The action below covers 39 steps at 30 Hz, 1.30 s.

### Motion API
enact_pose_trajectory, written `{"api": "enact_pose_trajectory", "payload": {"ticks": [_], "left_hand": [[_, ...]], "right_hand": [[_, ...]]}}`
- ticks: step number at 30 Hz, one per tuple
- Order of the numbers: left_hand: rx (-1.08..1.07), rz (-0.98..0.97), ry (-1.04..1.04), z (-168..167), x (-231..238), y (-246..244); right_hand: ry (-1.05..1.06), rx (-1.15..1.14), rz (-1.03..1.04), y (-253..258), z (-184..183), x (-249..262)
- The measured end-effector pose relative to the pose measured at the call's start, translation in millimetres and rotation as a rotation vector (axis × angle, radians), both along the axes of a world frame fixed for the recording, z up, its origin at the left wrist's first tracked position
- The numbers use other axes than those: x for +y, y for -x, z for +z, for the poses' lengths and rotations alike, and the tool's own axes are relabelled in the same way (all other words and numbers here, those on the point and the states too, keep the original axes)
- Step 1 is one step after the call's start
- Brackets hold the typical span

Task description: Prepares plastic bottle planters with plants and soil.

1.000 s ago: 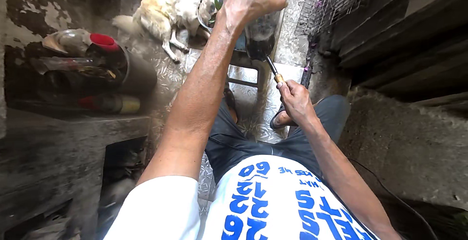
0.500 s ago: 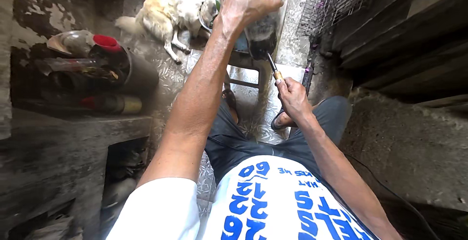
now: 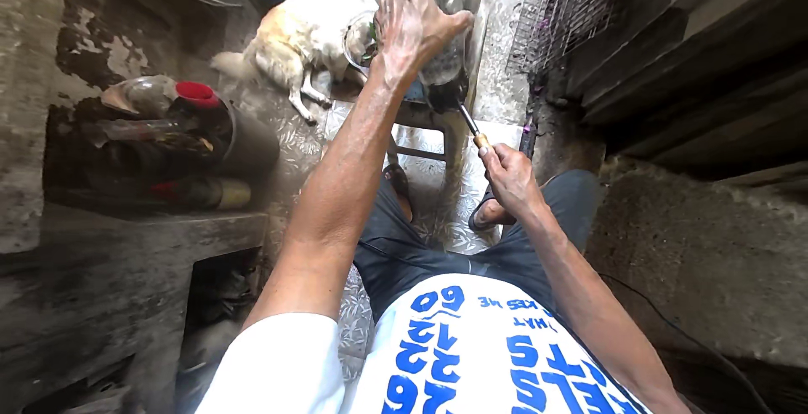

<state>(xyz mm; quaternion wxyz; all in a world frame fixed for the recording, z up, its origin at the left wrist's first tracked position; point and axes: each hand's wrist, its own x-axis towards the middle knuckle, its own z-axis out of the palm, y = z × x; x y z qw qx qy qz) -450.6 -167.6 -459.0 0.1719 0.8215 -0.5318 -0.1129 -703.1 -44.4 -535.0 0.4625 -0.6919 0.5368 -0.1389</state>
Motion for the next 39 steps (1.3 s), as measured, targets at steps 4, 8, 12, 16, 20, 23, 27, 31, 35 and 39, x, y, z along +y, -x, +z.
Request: {"api": "enact_pose_trajectory", "payload": {"ticks": [4, 8, 12, 16, 20, 23, 27, 31, 35, 39], "left_hand": [[-0.003, -0.146, -0.034, 0, 9, -15], [0.017, -0.484, -0.099, 16, 24, -43], [0.034, -0.653, 0.054, 11, 24, -61], [0.118, -0.678, 0.107, -1, 28, -70], [0.222, -0.55, 0.082, 6, 38, -61], [0.232, -0.47, 0.086, 7, 34, -51], [0.221, -0.322, 0.175, -5, 22, -40], [0.159, -0.232, 0.192, -12, 5, -29], [0.13, -0.214, 0.205, -18, -2, -21], [0.102, -0.247, 0.137, -20, -4, -23]], "right_hand": [[-0.016, 0.03, -0.009, 14, -8, 4], [-0.048, -0.003, -0.02, 25, -26, 4], [-0.037, -0.039, -0.029, 25, -29, 5], [0.011, -0.023, -0.005, 26, -21, 4], [0.098, 0.04, 0.042, 25, -6, -2], [0.163, 0.045, 0.091, 18, 3, -9], [0.256, 0.06, 0.136, 11, 8, -15], [0.312, 0.109, 0.169, 5, 13, -19], [0.325, 0.132, 0.181, 1, 18, -22], [0.324, 0.153, 0.2, -3, 19, -22]]}}
